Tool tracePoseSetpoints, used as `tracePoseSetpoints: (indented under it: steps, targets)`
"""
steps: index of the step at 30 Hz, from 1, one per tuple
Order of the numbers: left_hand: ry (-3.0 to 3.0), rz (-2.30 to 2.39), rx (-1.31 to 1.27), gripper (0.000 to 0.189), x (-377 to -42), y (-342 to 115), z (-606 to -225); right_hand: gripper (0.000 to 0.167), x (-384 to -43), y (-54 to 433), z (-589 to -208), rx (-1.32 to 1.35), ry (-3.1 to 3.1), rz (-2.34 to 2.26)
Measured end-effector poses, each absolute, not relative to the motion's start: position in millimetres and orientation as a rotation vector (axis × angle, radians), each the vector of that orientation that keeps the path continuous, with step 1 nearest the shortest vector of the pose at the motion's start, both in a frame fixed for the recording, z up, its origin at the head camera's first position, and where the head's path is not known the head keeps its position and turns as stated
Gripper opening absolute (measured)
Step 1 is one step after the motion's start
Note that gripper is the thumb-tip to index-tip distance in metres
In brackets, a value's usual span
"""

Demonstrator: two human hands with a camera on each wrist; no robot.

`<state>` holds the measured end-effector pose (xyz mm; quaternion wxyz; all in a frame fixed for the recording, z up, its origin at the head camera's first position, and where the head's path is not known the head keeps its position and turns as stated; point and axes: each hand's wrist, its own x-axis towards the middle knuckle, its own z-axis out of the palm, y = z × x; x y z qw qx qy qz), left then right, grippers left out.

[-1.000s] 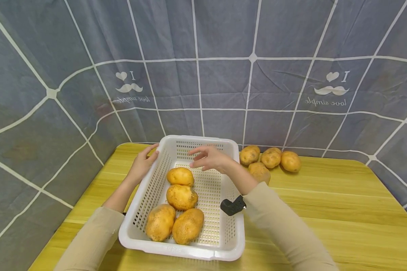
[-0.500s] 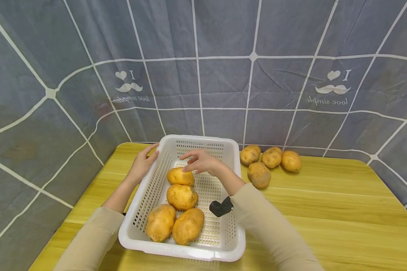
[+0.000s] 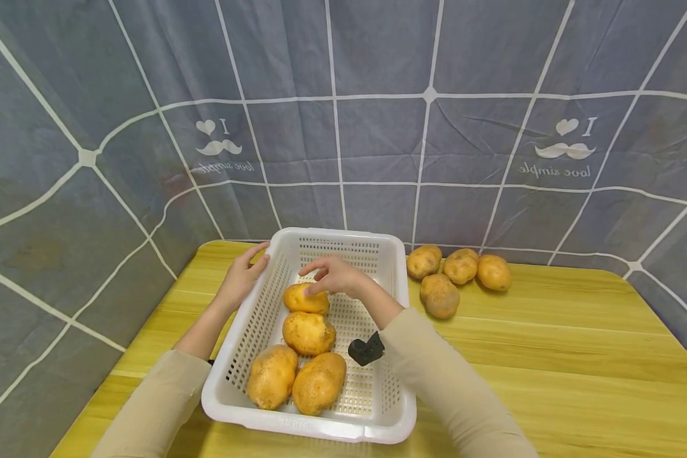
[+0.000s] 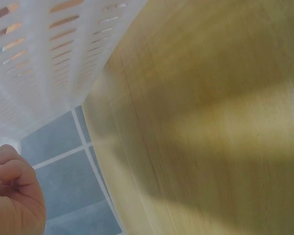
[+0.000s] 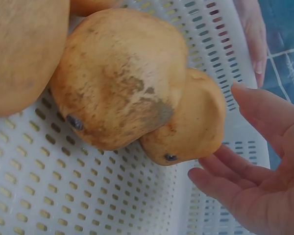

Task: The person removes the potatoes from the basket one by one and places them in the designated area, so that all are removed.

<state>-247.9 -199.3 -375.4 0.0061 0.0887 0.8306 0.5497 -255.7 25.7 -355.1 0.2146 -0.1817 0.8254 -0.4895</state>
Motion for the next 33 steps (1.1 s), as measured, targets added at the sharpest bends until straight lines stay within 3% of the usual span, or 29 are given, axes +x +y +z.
tracePoseSetpoints:
  steps: [33]
  targets:
    - [2.622,1.701,0.265,0.05,-250,-199,-376,0.042,-255,23,-372,-0.663,2.369,-1.256]
